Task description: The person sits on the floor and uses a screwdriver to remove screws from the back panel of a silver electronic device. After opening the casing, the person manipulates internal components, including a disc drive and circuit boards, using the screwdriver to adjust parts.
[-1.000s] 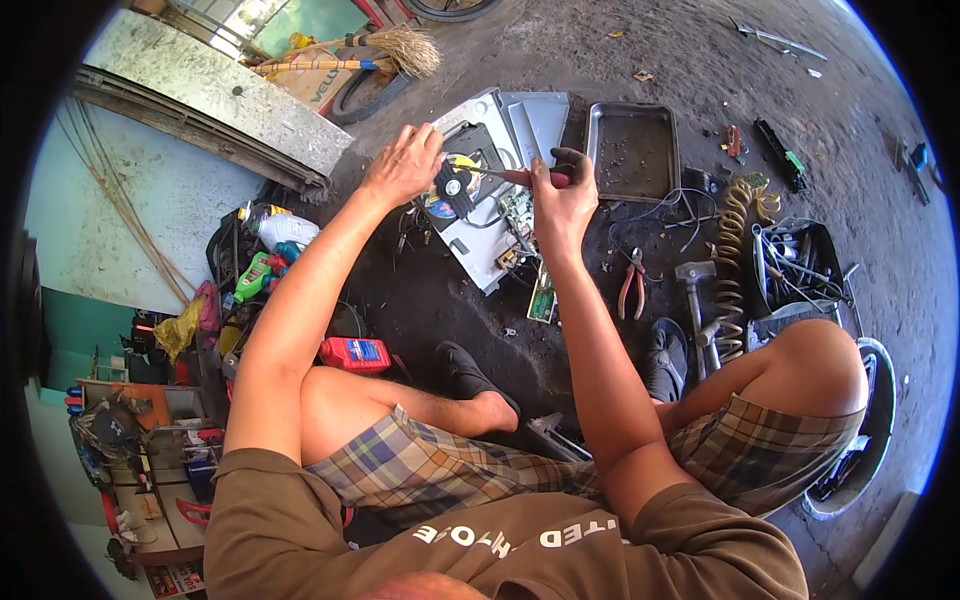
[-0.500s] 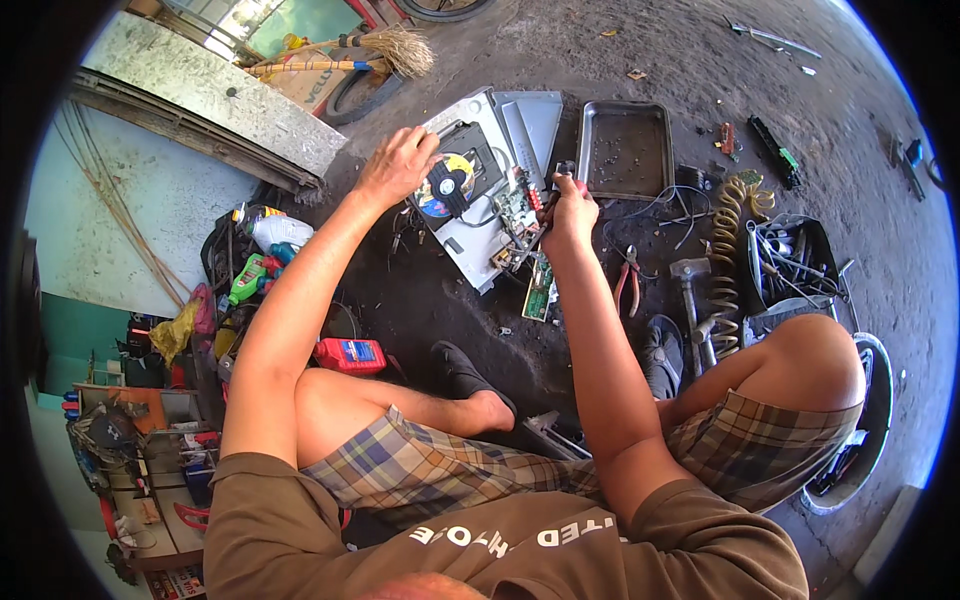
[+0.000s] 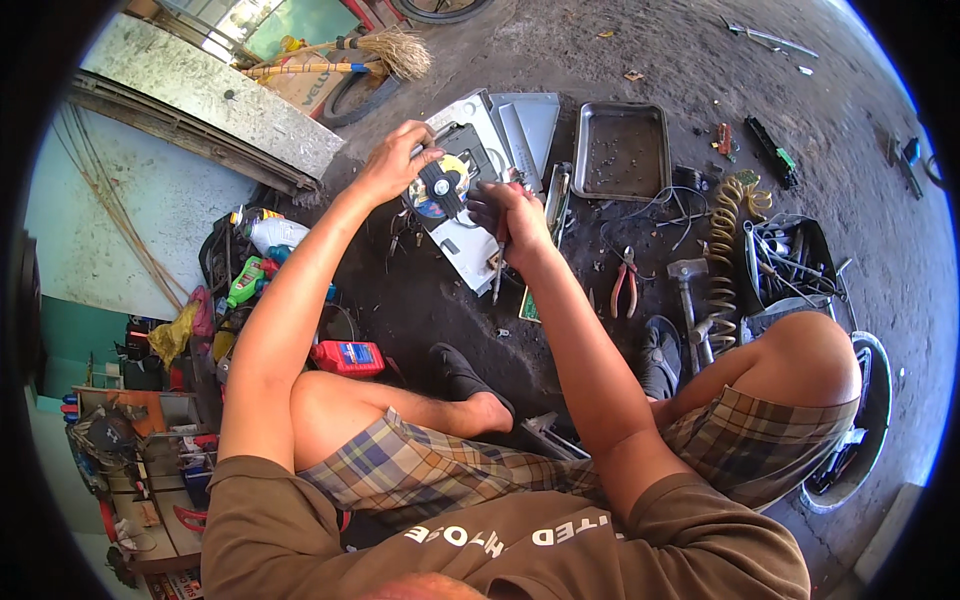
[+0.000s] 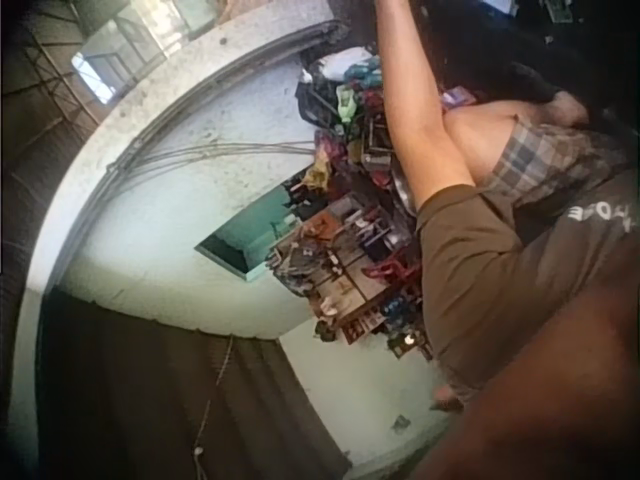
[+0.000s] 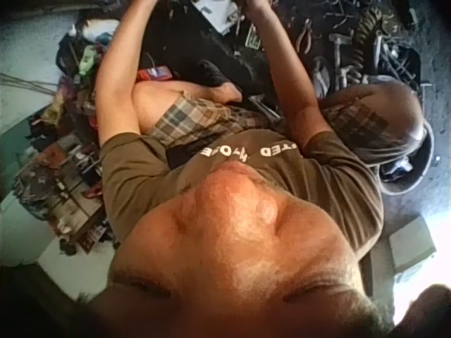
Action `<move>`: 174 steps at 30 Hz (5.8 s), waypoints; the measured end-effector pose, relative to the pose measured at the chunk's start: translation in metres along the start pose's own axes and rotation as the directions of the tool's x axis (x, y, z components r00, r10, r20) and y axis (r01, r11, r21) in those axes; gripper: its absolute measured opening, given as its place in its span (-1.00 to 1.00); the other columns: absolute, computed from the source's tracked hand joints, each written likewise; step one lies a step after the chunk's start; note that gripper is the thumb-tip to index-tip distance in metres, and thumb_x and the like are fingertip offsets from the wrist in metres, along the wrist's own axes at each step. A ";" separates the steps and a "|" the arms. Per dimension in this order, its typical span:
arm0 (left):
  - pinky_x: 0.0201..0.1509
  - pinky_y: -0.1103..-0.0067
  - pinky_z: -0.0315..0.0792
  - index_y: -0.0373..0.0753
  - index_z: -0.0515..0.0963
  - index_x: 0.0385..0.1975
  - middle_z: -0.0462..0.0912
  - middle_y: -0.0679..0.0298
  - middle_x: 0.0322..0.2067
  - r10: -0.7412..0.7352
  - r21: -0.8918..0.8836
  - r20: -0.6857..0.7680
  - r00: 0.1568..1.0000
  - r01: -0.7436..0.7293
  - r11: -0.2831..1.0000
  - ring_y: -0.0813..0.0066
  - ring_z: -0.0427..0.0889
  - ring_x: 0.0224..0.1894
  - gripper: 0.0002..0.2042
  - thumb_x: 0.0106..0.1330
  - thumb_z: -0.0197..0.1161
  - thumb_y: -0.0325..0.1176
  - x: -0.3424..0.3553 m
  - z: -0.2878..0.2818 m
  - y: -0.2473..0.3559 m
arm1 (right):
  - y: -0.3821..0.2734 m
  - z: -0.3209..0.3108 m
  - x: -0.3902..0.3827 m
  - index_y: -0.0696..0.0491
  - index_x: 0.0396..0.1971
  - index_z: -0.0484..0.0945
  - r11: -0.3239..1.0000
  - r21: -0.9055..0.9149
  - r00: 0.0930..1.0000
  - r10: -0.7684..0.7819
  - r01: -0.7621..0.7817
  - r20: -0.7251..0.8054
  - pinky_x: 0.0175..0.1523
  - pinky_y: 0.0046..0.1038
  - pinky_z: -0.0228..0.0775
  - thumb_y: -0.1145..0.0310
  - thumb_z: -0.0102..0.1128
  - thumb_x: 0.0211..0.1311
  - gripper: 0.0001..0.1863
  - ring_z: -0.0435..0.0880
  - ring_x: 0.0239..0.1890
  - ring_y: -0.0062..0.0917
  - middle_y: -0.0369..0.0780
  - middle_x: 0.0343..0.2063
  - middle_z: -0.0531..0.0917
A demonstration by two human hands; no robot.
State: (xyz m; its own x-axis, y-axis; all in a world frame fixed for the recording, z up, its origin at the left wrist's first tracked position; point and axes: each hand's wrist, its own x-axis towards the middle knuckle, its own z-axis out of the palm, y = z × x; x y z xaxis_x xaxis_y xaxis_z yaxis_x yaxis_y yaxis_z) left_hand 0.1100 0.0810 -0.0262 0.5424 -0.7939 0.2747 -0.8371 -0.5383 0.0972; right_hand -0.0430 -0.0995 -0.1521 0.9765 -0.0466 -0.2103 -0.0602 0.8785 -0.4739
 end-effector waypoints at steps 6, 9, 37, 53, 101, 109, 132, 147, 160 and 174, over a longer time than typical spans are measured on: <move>0.39 0.29 0.47 -0.19 0.79 -0.28 0.67 0.19 0.27 0.023 -0.205 0.100 0.995 -0.002 0.979 0.10 0.64 0.31 -0.72 0.32 0.58 -0.09 -0.007 -0.014 0.011 | 0.000 0.027 0.011 0.40 0.23 0.49 0.963 0.243 0.955 0.040 -0.115 0.294 0.50 -0.21 0.53 0.31 0.10 0.54 -0.52 0.74 0.25 -0.16 0.14 0.26 0.65; 0.46 0.27 0.43 -0.10 0.83 -0.32 0.68 0.31 0.29 0.042 -0.136 0.086 0.995 -0.030 0.990 0.14 0.56 0.40 -0.78 0.19 0.64 -0.14 -0.009 -0.010 0.026 | 0.002 0.027 0.020 0.34 0.09 0.59 0.945 0.261 0.935 0.103 -0.199 0.339 0.34 -0.24 0.67 0.28 0.05 0.56 -0.60 0.82 -0.01 -0.26 0.01 -0.06 0.78; 0.55 0.19 0.40 -0.31 0.11 0.65 0.40 -0.23 0.46 -0.292 0.250 0.259 0.921 0.228 0.941 -0.16 0.46 0.50 0.20 0.04 0.72 -0.04 0.005 -0.013 -0.011 | 0.066 -0.145 0.025 0.17 -0.38 0.58 0.963 -0.232 0.561 -0.119 -0.135 -0.819 -0.12 -0.25 0.64 -0.08 0.27 0.52 -0.46 0.73 -0.45 -0.37 -0.18 -0.61 0.67; 0.41 0.04 0.48 -0.02 0.06 0.70 0.53 -0.16 0.29 -0.400 0.298 0.228 0.888 0.328 0.897 -0.24 0.57 0.37 0.21 0.07 0.70 0.08 -0.001 -0.004 -0.017 | 0.077 -0.020 -0.027 0.19 -0.27 0.60 0.554 -0.783 0.583 -0.747 0.282 -0.319 -0.16 -0.31 0.55 0.08 0.51 0.43 -0.56 0.55 -0.40 -0.47 -0.11 -0.46 0.67; 0.37 0.06 0.51 -0.03 0.06 0.70 0.55 -0.13 0.25 -0.392 0.318 0.211 0.896 0.316 0.894 -0.21 0.60 0.34 0.19 0.09 0.70 0.05 0.000 0.001 -0.020 | 0.087 -0.017 -0.032 0.23 -0.22 0.64 0.511 -0.829 0.612 -0.737 0.226 -0.287 -0.18 -0.24 0.63 0.14 0.51 0.42 -0.60 0.77 -0.42 -0.32 -0.05 -0.43 0.78; 0.41 0.05 0.48 -0.05 0.05 0.71 0.54 -0.15 0.28 -0.404 0.295 0.222 0.887 0.334 0.895 -0.22 0.56 0.37 0.21 0.09 0.71 0.04 0.001 -0.001 -0.027 | 0.065 0.009 -0.042 0.30 -0.26 0.69 0.500 -0.863 0.817 -0.527 0.077 -0.232 -0.17 -0.12 0.62 0.10 0.51 0.40 -0.53 0.83 -0.42 -0.12 0.09 -0.45 0.79; 0.46 0.07 0.46 -0.07 0.07 0.70 0.50 -0.19 0.36 -0.412 0.277 0.244 0.878 0.344 0.897 -0.21 0.54 0.42 0.20 0.08 0.70 0.07 0.000 -0.007 -0.027 | 0.045 -0.005 -0.026 0.20 -0.11 0.71 0.233 -0.970 0.896 -0.443 0.074 -0.038 -0.01 -0.01 0.62 0.17 0.47 0.39 -0.63 0.83 -0.18 0.08 0.13 -0.31 0.81; 0.50 0.04 0.41 -0.06 0.04 0.71 0.41 -0.23 0.44 -0.415 0.287 0.262 0.871 0.340 0.896 -0.29 0.45 0.48 0.20 0.11 0.69 0.07 0.000 -0.008 -0.014 | 0.044 0.021 -0.039 0.25 -0.10 0.73 0.226 -0.974 0.879 -0.459 -0.029 -0.132 0.08 -0.02 0.64 0.23 0.44 0.37 -0.64 0.84 -0.08 0.10 0.19 -0.23 0.81; 0.48 0.06 0.43 -0.08 0.05 0.71 0.43 -0.25 0.41 -0.407 0.300 0.240 0.881 0.331 0.895 -0.26 0.49 0.45 0.20 0.11 0.69 0.05 -0.001 -0.008 -0.015 | 0.055 0.010 -0.036 0.25 -0.21 0.70 0.140 -0.979 0.843 -0.535 0.147 0.050 0.05 -0.03 0.62 0.41 0.41 0.27 -0.79 0.81 -0.11 0.09 0.15 -0.25 0.80; 0.47 0.06 0.45 -0.08 0.06 0.70 0.47 -0.21 0.39 -0.423 0.306 0.229 0.877 0.348 0.886 -0.23 0.51 0.44 0.20 0.10 0.70 0.05 0.000 -0.006 -0.014 | 0.069 0.013 -0.041 0.25 -0.23 0.60 -0.018 -0.963 0.806 -0.542 0.271 0.237 -0.04 0.01 0.59 0.36 0.35 0.38 -0.77 0.80 -0.21 0.10 0.16 -0.32 0.76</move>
State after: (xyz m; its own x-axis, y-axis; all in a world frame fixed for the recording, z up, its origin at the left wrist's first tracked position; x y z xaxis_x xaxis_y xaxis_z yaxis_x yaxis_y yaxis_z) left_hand 0.1212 0.0902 -0.0217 0.8458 -0.5332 -0.0191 -0.5318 -0.8396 -0.1109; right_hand -0.0848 -0.0310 -0.1650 0.8691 -0.4010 0.2896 0.0662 -0.4860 -0.8714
